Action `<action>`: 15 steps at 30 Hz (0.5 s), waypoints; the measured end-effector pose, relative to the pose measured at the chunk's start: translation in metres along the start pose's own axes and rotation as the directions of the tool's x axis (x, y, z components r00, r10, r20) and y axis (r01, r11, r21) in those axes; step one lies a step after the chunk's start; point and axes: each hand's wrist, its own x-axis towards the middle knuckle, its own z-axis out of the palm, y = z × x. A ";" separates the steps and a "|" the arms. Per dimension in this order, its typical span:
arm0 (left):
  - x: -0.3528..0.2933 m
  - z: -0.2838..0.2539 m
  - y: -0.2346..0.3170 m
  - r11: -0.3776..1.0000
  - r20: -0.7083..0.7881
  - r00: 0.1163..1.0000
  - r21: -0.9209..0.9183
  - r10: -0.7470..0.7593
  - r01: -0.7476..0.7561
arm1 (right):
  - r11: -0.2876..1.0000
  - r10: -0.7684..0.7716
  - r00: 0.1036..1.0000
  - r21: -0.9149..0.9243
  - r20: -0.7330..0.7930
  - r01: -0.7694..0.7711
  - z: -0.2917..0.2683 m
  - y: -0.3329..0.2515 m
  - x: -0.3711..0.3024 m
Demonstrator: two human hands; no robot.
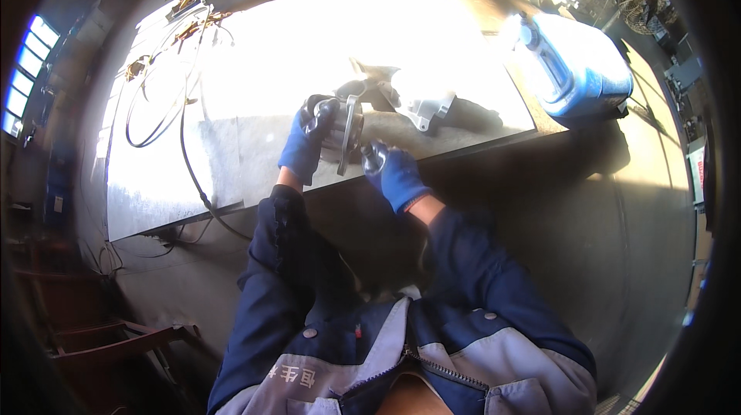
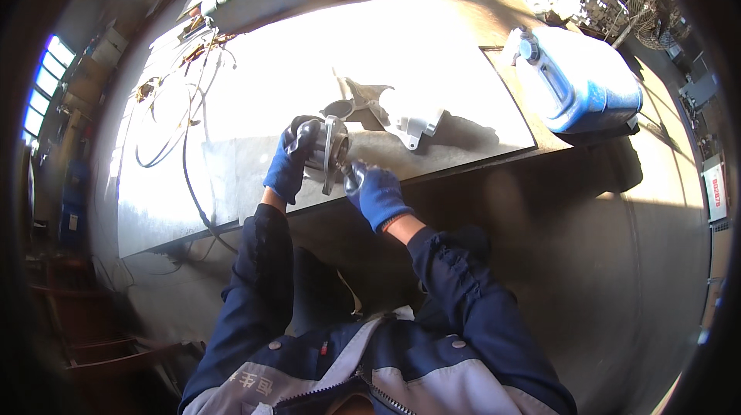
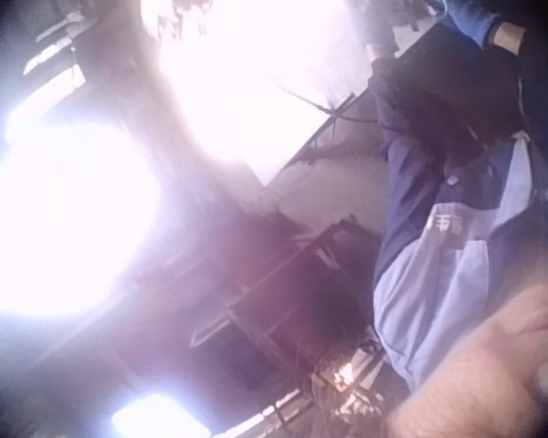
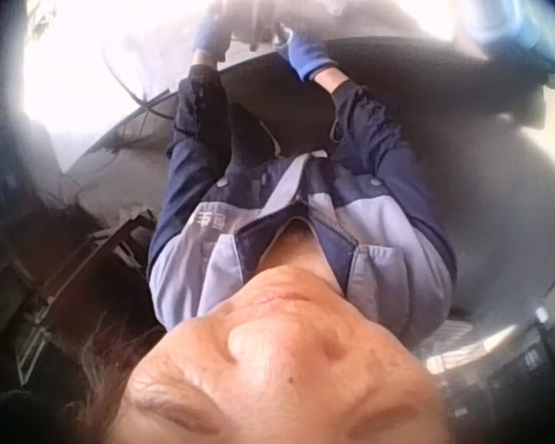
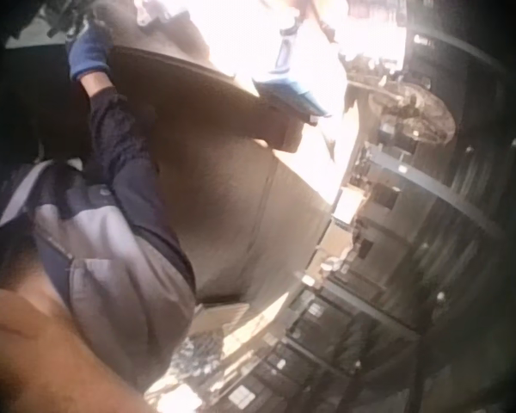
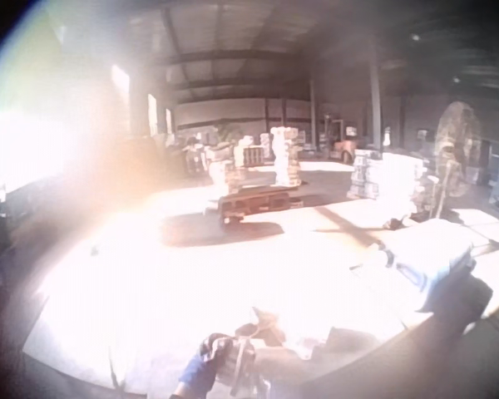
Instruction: The person wipes and cleans two metallic engine parts on a workbench using a cloth. They handle each part individually, turning them over to wipe different surfaces, then place them back on the table.
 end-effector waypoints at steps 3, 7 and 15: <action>0.009 -0.003 0.000 0.990 -0.023 0.997 0.119 -0.069 0.071 | 0.990 -0.141 0.987 -0.041 -0.083 0.138 -0.016 -0.004 0.033; 0.019 -0.003 -0.003 0.987 -0.097 0.990 0.117 -0.099 0.110 | 0.974 -0.079 0.993 -0.207 0.084 0.095 -0.030 -0.017 0.073; 0.035 -0.011 -0.017 0.928 -0.123 0.990 0.356 -0.069 0.109 | 0.947 -0.016 0.996 -0.319 0.084 0.043 -0.012 -0.023 0.067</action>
